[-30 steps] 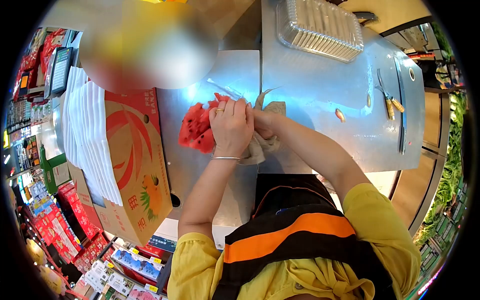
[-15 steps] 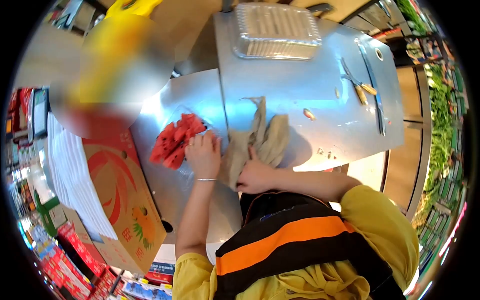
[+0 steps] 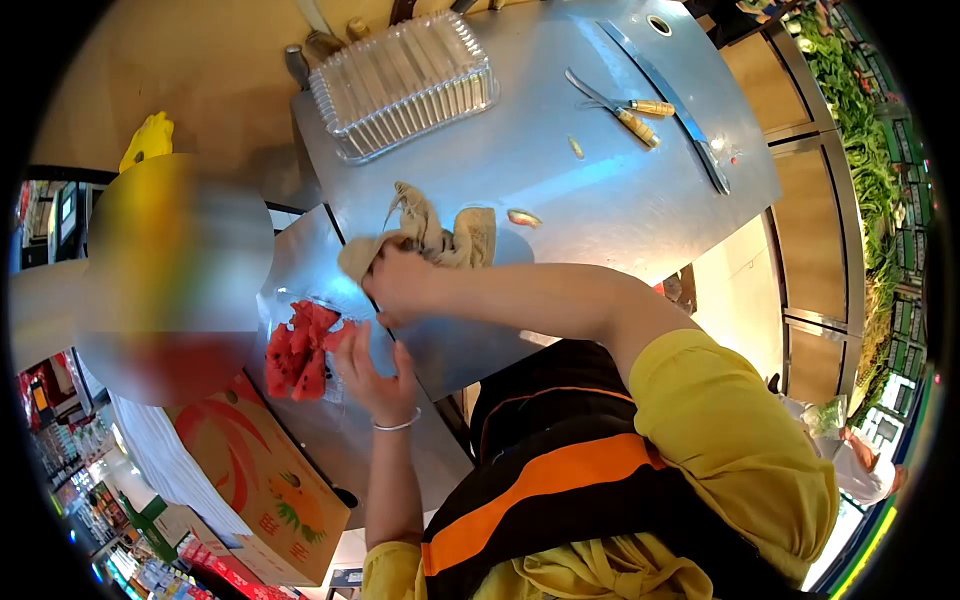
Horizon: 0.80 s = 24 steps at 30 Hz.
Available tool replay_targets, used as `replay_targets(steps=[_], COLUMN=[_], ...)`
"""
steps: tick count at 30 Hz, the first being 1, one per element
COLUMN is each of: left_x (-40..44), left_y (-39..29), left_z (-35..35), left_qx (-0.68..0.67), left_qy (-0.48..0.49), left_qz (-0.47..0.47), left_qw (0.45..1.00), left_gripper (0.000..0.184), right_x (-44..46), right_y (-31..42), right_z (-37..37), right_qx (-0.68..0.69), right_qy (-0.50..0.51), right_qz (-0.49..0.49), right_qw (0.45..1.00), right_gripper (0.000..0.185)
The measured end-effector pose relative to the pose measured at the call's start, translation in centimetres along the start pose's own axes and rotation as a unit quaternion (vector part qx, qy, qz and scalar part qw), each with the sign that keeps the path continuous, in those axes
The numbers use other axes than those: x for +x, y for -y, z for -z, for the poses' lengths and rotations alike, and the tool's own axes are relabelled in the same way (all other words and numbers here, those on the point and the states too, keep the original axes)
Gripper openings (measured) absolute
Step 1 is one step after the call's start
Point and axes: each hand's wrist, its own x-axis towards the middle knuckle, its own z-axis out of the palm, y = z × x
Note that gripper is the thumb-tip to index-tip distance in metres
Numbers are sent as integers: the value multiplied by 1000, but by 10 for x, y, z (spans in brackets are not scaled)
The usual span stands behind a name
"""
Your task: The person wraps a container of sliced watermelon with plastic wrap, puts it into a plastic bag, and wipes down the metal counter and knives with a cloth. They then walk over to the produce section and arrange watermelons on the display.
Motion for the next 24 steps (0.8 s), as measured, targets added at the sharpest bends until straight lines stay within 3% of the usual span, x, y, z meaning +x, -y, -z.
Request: replay_targets(steps=[1, 3, 4, 5, 7, 9, 13, 15, 16, 17, 19, 20, 22, 24], left_x=[-4, -17, -20, -22, -31, -34, -42, -44, -43, -39, -31, -24, -7, 6], left_y=[-6, -15, -24, -27, -31, -31, -29, -37, -42, -47, -62, -70, -83, -90], left_z=[-4, -16, -17, -20, -21, -19, -24, -28, -32, -34, -33, -34, -36, -39], left_qx=[1, -57, -55, -52, -53, -46, -58, -83, -107, -113, -146, -148, -191, -195], left_qy=[-1, 6, 15, 14, 35, 53, 63, 62, 58, 65, 31, 42, -1, -7], left_qz=[-5, 18, 28, 29, 46, 53, 73, 80, 84, 77, 83, 77, 86, 50], left_qw=[1000, 998, 998, 998, 997, 996, 994, 991, 989, 988, 985, 985, 978, 979], left_gripper=[40, 38, 35, 35, 33, 32, 31, 29, 27, 27, 21, 21, 20, 19], right_x=[-4, -10, -3, -1, 5, -1, -28, -30, -23, -18, -17, -11, -16, -43], right_y=[-7, -27, -33, -38, -51, -77, -115, -113, -100, -80, -33, -10, 19, 15], right_z=[-8, -25, -31, -15, 15, 1, 26, 39, 21, 23, -1, -37, -84, -88], right_qx=[0, -14, 9, 10, -15, -27, -7, 118, 48, 10, 27, -27, 298, 452], right_qy=[-5, -94, -178, -179, -11, -196, -196, -112, -234, -120, -37, -70, -67, -55], right_qz=[-1, 162, 112, 115, -100, -146, -260, -327, -277, -215, -96, -53, -15, 34], right_qw=[1000, 982, 978, 977, 995, 969, 945, 931, 931, 969, 994, 996, 952, 890], right_gripper=[45, 43, 41, 41, 42, 41, 43, 47, 50, 55, 53, 41, 28, 24])
